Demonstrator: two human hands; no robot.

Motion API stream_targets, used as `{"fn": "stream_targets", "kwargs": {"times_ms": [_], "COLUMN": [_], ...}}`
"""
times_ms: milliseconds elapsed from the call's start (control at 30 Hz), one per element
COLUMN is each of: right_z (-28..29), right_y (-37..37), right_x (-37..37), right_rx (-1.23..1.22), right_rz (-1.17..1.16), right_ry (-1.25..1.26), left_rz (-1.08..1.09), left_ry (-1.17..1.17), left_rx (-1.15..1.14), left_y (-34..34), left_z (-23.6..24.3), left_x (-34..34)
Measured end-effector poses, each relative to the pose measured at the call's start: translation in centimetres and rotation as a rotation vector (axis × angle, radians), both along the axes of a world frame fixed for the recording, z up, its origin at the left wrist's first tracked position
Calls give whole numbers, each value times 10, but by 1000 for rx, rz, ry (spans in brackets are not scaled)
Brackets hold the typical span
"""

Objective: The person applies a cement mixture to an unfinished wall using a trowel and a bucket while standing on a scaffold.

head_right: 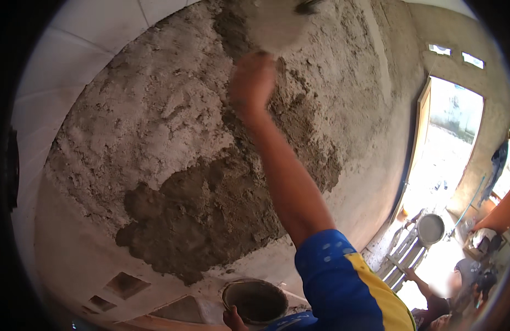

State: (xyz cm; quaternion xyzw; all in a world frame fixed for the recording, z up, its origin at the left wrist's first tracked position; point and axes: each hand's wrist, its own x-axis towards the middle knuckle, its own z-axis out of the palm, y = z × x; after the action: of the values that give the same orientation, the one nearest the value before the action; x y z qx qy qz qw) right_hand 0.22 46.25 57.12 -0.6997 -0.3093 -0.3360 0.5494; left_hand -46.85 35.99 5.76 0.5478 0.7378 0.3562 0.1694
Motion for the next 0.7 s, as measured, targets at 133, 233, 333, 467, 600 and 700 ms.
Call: {"fn": "stream_targets", "kwargs": {"times_ms": [133, 233, 333, 467, 600, 700], "right_z": [-130, -242, -343, -426, -511, -508], "right_y": [-20, -115, -173, -229, -257, -252], "right_x": [-161, -200, -174, -133, -123, -126], "right_rx": [-112, -275, -695, -1174, -1285, -1112], "right_rz": [1043, 1465, 1408, 1204, 1325, 1154], "right_ry": [204, 338, 629, 636, 474, 989], "left_rz": [152, 96, -211, -353, -646, -862], "left_ry": [-169, -277, -183, 36, 7, 9], "left_rx": [-113, -109, -40, -113, -104, -113], "left_y": [-7, 0, 11, 19, 24, 32], "left_z": [33, 32, 16, 24, 74, 108], "left_x": [-27, -8, -11, 26, 89, 140]}}
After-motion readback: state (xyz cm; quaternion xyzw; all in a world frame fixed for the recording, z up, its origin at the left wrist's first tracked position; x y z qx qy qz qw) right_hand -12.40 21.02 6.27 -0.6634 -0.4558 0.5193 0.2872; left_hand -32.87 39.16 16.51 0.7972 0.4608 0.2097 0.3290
